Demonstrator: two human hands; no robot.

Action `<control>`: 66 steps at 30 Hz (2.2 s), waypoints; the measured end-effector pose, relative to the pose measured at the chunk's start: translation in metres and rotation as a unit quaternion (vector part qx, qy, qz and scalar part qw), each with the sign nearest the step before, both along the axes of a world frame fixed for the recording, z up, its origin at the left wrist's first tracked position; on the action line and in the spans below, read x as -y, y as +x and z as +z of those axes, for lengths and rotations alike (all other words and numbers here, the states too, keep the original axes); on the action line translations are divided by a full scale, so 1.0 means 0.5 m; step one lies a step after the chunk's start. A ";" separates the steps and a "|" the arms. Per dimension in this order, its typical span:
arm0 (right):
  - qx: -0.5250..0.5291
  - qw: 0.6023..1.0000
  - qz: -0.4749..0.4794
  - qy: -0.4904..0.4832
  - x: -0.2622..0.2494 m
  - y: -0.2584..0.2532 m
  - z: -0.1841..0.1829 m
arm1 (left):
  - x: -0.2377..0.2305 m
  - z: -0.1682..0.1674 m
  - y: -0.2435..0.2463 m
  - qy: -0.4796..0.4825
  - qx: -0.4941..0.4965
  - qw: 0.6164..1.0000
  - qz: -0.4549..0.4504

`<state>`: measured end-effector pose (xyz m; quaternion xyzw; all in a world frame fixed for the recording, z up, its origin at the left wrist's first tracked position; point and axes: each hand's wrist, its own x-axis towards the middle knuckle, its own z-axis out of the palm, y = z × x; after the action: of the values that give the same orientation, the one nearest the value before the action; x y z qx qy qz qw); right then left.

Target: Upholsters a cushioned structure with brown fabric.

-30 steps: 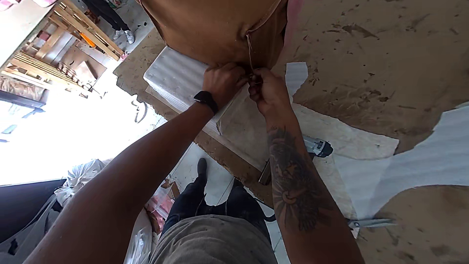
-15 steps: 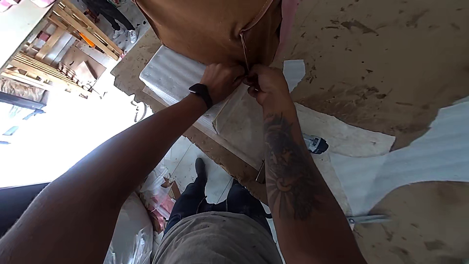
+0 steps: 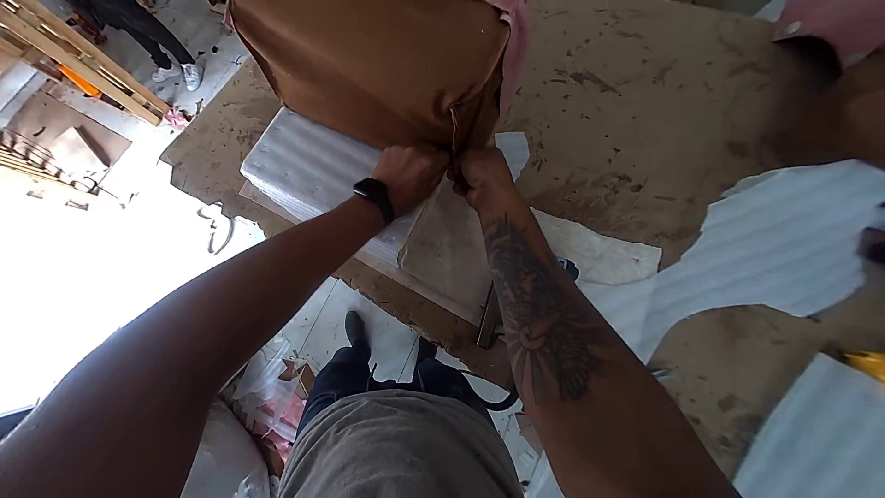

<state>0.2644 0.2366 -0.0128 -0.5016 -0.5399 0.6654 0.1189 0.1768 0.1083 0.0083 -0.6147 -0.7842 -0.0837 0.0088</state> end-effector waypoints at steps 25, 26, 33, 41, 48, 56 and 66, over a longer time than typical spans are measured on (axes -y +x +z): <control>-0.116 0.992 -0.043 0.008 0.058 0.063 -0.010 | 0.092 -0.039 -0.018 0.091 0.012 0.996 0.015; -0.133 0.989 -0.044 0.045 0.073 0.074 -0.018 | 0.094 -0.038 -0.023 0.107 0.021 0.994 0.024; -0.110 0.894 -0.056 0.430 0.119 0.088 -0.064 | 0.050 0.001 -0.085 0.093 -0.046 0.994 -0.034; -0.077 0.645 0.116 0.751 0.063 0.068 -0.091 | 0.052 0.031 -0.071 0.017 0.041 0.999 0.032; -0.050 0.552 0.172 0.815 0.023 0.062 -0.061 | 0.055 0.010 -0.077 0.059 0.022 0.998 0.027; -0.072 0.638 0.104 0.760 0.055 0.042 -0.070 | 0.107 0.003 -0.145 0.136 0.005 0.989 -0.052; -0.096 0.727 0.018 0.680 0.093 0.011 -0.040 | 0.055 0.000 -0.116 0.032 -0.105 0.990 -0.083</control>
<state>0.2697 0.1901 -0.0326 -0.2096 -0.8426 0.1668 0.4672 0.1190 0.0809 0.0082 -0.6824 -0.7222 -0.0445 0.1041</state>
